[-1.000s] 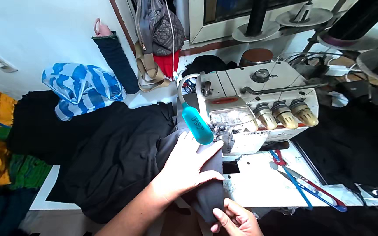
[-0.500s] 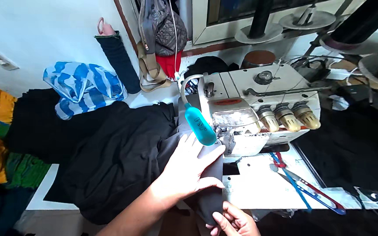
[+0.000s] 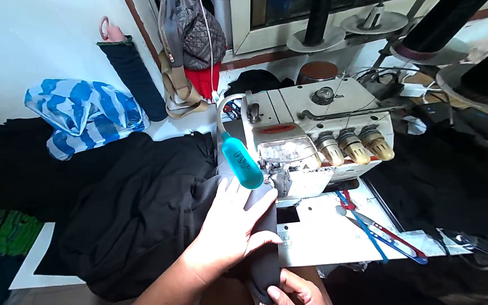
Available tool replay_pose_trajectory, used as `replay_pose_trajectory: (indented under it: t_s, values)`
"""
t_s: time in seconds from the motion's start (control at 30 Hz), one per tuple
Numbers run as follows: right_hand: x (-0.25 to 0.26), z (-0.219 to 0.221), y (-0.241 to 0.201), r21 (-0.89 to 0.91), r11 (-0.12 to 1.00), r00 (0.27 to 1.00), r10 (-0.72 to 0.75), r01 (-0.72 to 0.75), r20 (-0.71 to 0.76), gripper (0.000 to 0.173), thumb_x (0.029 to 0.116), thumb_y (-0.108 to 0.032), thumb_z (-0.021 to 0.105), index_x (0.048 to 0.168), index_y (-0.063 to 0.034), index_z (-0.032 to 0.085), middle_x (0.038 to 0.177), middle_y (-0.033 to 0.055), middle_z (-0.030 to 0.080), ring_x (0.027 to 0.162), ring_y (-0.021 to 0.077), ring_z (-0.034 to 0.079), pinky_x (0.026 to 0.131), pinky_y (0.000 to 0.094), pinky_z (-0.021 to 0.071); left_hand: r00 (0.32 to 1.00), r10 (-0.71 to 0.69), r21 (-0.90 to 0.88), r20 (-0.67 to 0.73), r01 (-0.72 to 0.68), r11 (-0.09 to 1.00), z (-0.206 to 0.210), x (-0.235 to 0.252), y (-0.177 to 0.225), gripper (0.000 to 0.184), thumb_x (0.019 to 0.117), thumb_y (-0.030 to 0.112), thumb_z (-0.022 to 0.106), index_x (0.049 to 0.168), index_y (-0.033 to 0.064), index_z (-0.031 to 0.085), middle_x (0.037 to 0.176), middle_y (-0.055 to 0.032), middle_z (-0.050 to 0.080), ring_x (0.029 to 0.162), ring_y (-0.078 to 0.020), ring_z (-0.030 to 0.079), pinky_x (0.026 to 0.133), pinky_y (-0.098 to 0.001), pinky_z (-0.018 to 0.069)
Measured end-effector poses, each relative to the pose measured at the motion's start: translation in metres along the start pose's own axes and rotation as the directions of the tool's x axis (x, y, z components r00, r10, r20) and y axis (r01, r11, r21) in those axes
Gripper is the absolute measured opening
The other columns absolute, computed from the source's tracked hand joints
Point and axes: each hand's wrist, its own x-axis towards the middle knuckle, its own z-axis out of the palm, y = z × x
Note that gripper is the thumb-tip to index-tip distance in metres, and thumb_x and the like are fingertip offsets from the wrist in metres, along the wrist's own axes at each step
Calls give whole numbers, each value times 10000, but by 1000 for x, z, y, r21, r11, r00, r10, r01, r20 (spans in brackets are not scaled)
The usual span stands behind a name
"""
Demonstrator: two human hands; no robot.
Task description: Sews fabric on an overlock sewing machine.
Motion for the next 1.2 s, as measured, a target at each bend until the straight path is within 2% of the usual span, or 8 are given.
replay_pose_trajectory:
  t_s: [0.2, 0.53, 0.63, 0.73, 0.8, 0.9, 1.03, 1.2]
  values:
    - [4, -1, 0, -13, 1000, 1000, -22, 22, -9, 58, 980, 23, 586, 958, 36, 638, 868, 41, 753, 789, 86, 744, 769, 290, 634, 999, 48, -16, 11, -48, 999, -1, 6, -11, 692, 946, 748, 416, 1450, 310, 597, 1531, -164, 498, 1464, -377, 398, 1158, -590, 350]
    - [7, -5, 3, -81, 997, 994, -15, 6, -112, 63, 968, 43, 579, 974, 8, 631, 823, -9, 754, 758, 81, 748, 739, 283, 640, 1000, 3, 31, -8, -3, 1000, 4, 14, -6, 696, 920, 755, 453, 1434, 311, 606, 1507, -172, 525, 1440, -407, 428, 1120, -667, 353]
    - [6, -9, 9, -125, 992, 995, -1, -12, -99, 104, 982, 52, 544, 1034, 11, 623, 828, -51, 750, 762, 73, 750, 741, 292, 651, 992, -31, 9, -121, 32, 999, 0, -8, 14, 562, 948, 569, 605, 1381, 214, 654, 1450, -181, 573, 1405, -383, 482, 1132, -726, 296]
    - [10, -16, 13, -159, 987, 997, -29, 18, -66, 149, 995, 49, 518, 1050, -58, 606, 821, -148, 719, 741, -21, 701, 717, 215, 615, 967, -29, -186, -254, -20, 982, 3, -49, 51, 298, 1025, 254, 607, 1243, 86, 721, 1281, -141, 698, 1297, -288, 611, 1148, -608, 395]
    - [13, -15, 10, -213, 977, 995, -36, 16, -92, 145, 977, 50, 523, 1026, -59, 604, 779, -179, 663, 702, -78, 633, 689, 149, 559, 959, -68, -304, -275, -19, 952, 9, -86, 67, 252, 1037, 215, 596, 1169, 58, 743, 1187, -142, 736, 1200, -270, 676, 1121, -522, 461]
    - [13, -14, 6, -140, 987, 992, 61, -76, -109, 127, 1022, 47, 490, 1040, -42, 579, 823, -62, 762, 695, 50, 731, 682, 230, 628, 896, -359, -313, -260, 274, 909, 10, -138, 61, 263, 1044, 256, 570, 1088, 76, 757, 1138, -85, 745, 1140, -189, 681, 1058, -365, 508]
    - [7, -16, 7, -162, 980, 988, 98, -117, -123, 123, 1032, 23, 490, 1018, -49, 590, 825, -52, 762, 706, 60, 736, 685, 237, 631, 648, -682, -362, -340, 579, 731, -7, -178, 25, 183, 1000, 197, 619, 1026, 77, 755, 1057, -32, 713, 973, -83, 689, 857, -254, 593]
    - [-9, -9, 4, -225, 956, 981, 174, -190, -87, 165, 1037, -10, 484, 966, -50, 627, 760, -77, 700, 653, 26, 685, 636, 214, 608, 695, -675, -256, -247, 625, 738, -6, -163, 31, 422, 950, 490, 656, 1015, 81, 737, 980, -72, 695, 826, -167, 681, 698, -333, 587]
